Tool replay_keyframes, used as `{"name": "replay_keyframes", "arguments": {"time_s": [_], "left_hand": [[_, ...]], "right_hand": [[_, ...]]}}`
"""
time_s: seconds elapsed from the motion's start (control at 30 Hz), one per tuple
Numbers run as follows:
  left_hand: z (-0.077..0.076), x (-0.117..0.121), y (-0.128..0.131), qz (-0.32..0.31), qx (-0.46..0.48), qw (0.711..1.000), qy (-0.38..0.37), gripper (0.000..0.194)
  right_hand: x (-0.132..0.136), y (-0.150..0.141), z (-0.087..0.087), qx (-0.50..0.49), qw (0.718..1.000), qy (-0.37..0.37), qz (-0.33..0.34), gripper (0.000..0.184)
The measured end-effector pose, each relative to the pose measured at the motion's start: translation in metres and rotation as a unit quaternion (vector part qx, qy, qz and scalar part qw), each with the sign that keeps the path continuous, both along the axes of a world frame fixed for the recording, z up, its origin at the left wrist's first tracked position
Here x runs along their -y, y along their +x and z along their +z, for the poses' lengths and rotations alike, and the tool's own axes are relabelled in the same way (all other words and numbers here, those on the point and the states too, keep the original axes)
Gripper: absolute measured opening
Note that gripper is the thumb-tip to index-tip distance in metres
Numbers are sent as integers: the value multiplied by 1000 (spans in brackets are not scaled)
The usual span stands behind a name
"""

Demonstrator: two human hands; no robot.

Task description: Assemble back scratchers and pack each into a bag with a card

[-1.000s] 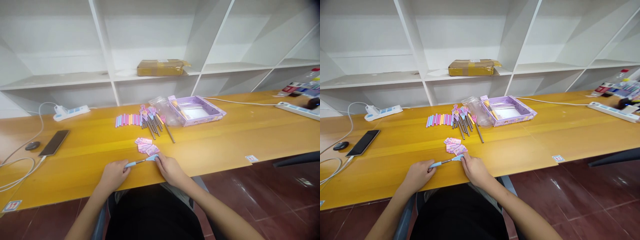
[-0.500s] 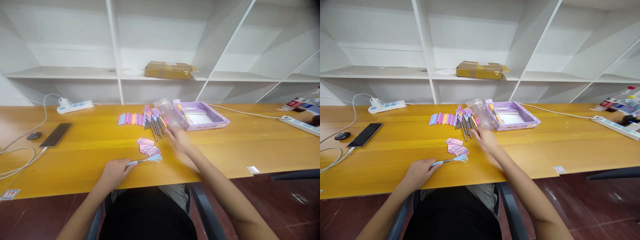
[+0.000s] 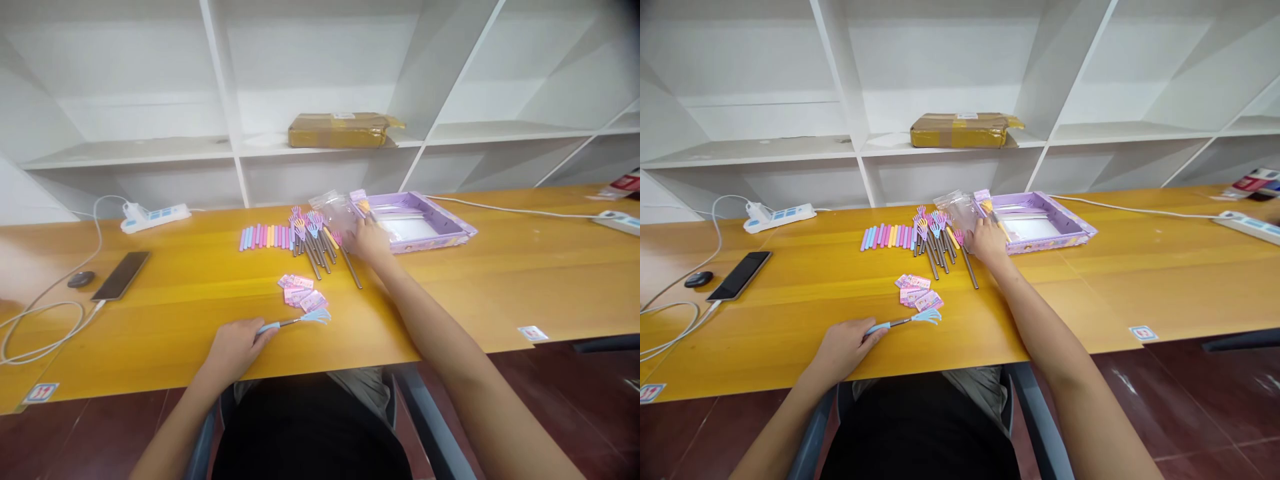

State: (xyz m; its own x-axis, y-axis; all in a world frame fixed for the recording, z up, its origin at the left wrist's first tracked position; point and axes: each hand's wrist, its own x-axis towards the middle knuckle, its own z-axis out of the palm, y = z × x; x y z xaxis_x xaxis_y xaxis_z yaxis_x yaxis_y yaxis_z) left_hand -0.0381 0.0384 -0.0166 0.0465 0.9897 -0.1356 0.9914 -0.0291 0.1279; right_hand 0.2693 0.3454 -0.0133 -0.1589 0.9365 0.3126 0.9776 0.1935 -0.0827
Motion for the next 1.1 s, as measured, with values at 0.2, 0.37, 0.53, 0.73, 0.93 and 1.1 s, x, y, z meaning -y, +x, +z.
{"name": "replay_keyframes", "arguments": {"time_s": [0.2,0.37,0.53,0.73,0.93,1.1], "left_hand": [[1,0,-1,-1,-1,1000,-10,50],[-2,-1,-3,-3,2,1000,-7,48],[-5,-1,-4,-5,6,1000,-3,48],[-4,0,-3,2,25,1000,6,47],[-11,1,-6,41,131,990,19,39],[-18,3,-9,-19,284,952,115,41]], "right_hand": [[-4,3,-16,5,1000,12,-3,55],[-8,4,-18,0,999,33,-3,51],[-5,2,-14,-22,998,54,-13,55],[7,5,9,-42,996,76,-14,51],[28,6,48,-61,993,101,10,52],[112,-12,53,-144,969,135,147,51]]}}
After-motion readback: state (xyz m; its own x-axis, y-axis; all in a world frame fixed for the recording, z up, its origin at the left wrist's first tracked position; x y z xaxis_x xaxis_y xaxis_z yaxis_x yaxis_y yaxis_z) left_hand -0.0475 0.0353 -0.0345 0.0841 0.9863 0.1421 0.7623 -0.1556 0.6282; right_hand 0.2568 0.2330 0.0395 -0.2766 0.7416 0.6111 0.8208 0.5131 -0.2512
